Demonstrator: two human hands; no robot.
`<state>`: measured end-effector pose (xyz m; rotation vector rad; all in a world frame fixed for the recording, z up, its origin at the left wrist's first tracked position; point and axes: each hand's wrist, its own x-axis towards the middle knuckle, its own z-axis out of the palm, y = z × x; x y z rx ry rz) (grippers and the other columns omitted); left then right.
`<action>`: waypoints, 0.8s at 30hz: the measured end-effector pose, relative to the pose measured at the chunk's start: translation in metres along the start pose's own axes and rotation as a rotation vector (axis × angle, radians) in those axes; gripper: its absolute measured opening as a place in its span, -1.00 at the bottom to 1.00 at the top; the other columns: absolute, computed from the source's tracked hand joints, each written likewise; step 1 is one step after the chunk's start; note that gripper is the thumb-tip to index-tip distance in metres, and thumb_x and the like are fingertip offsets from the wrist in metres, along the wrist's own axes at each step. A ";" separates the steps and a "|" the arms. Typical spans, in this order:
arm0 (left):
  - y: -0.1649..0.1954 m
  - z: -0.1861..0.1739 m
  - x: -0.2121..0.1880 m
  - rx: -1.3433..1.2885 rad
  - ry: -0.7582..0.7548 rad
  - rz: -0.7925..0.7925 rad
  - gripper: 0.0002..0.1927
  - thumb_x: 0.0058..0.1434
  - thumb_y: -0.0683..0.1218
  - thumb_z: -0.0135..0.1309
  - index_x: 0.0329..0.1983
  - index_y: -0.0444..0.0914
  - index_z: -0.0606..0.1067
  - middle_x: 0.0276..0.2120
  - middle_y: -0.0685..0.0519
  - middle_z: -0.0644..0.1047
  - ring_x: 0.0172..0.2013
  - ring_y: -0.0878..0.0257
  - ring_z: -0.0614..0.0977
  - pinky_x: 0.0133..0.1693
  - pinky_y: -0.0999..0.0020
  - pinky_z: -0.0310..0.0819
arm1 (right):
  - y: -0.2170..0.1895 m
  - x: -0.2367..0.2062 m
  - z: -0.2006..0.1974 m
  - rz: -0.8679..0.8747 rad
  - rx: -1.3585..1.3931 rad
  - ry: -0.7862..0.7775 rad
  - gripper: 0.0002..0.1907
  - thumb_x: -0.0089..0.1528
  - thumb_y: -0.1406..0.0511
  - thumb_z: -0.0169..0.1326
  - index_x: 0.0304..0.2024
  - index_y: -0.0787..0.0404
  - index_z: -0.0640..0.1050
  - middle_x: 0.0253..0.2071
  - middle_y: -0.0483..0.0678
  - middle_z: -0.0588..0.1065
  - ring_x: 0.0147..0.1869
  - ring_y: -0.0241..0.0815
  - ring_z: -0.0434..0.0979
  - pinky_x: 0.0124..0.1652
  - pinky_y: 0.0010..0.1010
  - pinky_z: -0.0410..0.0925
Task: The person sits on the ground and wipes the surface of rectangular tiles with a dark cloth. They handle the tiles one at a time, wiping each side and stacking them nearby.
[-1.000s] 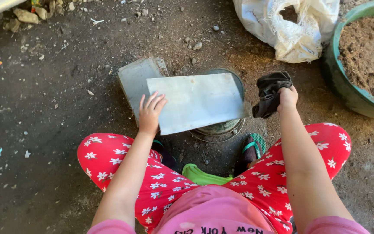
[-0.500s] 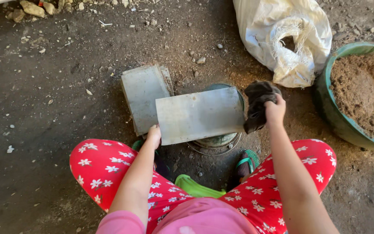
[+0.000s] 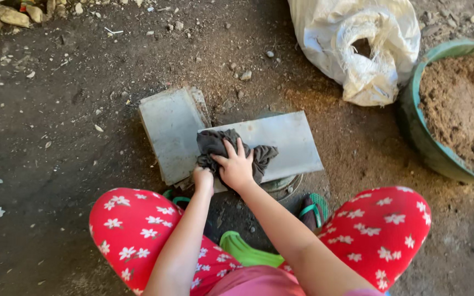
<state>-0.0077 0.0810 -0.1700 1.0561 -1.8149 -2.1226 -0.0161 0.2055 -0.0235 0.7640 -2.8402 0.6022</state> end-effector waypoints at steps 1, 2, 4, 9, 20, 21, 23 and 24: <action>-0.003 0.001 0.001 0.091 0.025 0.037 -0.75 0.38 -0.11 0.02 -0.03 -0.39 0.52 -0.16 -0.12 0.61 -0.14 0.12 0.55 -0.04 0.17 0.45 | 0.012 0.009 0.003 0.031 -0.038 0.018 -0.53 0.02 0.26 0.16 -0.02 -0.29 0.66 0.37 0.04 0.28 0.48 0.36 0.07 0.14 0.58 0.01; -0.005 0.002 0.001 0.195 0.050 0.063 -0.72 0.45 -0.06 0.03 -0.06 -0.41 0.52 -0.20 -0.15 0.60 -0.17 0.11 0.52 -0.04 0.19 0.43 | 0.028 0.017 0.006 0.072 -0.067 0.026 -0.55 0.04 0.26 0.15 -0.03 -0.28 0.67 0.36 0.02 0.29 0.47 0.34 0.11 0.16 0.52 0.05; -0.009 0.003 0.002 0.144 0.037 0.074 -0.72 0.45 -0.05 0.01 -0.07 -0.41 0.51 -0.19 -0.12 0.60 -0.17 0.16 0.51 -0.04 0.23 0.42 | 0.071 0.029 0.000 0.222 -0.086 0.013 -0.56 0.09 0.27 0.12 0.00 -0.28 0.67 0.35 -0.01 0.32 0.41 0.26 0.20 0.19 0.37 0.14; -0.009 0.007 -0.001 0.055 0.079 0.063 -0.73 0.39 -0.05 0.00 -0.02 -0.36 0.52 -0.14 -0.01 0.61 -0.14 0.25 0.55 -0.02 0.30 0.41 | 0.191 0.062 -0.048 0.487 -0.245 0.117 -0.60 0.15 0.26 0.08 0.00 -0.24 0.67 0.28 0.08 0.33 0.31 0.32 0.22 0.14 0.25 0.16; -0.005 0.021 0.000 0.136 0.048 0.064 -0.71 0.43 -0.04 -0.02 -0.08 -0.39 0.52 -0.21 -0.06 0.61 -0.21 0.20 0.54 -0.08 0.23 0.42 | 0.243 0.060 -0.128 0.499 -0.225 0.116 -0.59 0.18 0.28 0.07 0.05 -0.20 0.68 0.23 0.14 0.36 0.20 0.36 0.33 0.05 0.15 0.35; -0.007 0.022 0.001 0.104 0.044 0.077 -0.70 0.46 -0.03 -0.02 -0.09 -0.41 0.51 -0.22 -0.10 0.59 -0.21 0.19 0.51 -0.08 0.22 0.42 | 0.218 0.053 -0.112 0.483 -0.186 0.079 -0.60 0.19 0.29 0.07 0.04 -0.21 0.69 0.20 0.14 0.38 0.20 0.34 0.34 0.06 0.10 0.37; -0.013 0.024 0.005 0.061 0.025 0.083 -0.66 0.52 -0.02 -0.02 -0.11 -0.46 0.50 -0.22 -0.16 0.55 -0.21 0.18 0.44 -0.09 0.18 0.40 | 0.156 0.041 -0.070 0.343 -0.224 0.007 -0.59 0.07 0.27 0.14 -0.05 -0.26 0.71 0.22 0.12 0.34 0.23 0.32 0.28 0.09 0.28 0.27; -0.017 0.025 0.007 0.051 0.047 0.064 -0.67 0.48 -0.01 -0.03 -0.07 -0.41 0.50 -0.18 -0.11 0.57 -0.19 0.22 0.49 -0.07 0.23 0.41 | 0.122 0.038 -0.051 0.309 -0.239 -0.007 -0.75 0.18 0.20 0.18 -0.17 -0.36 0.73 0.36 -0.03 0.29 0.42 0.24 0.17 0.18 0.40 0.15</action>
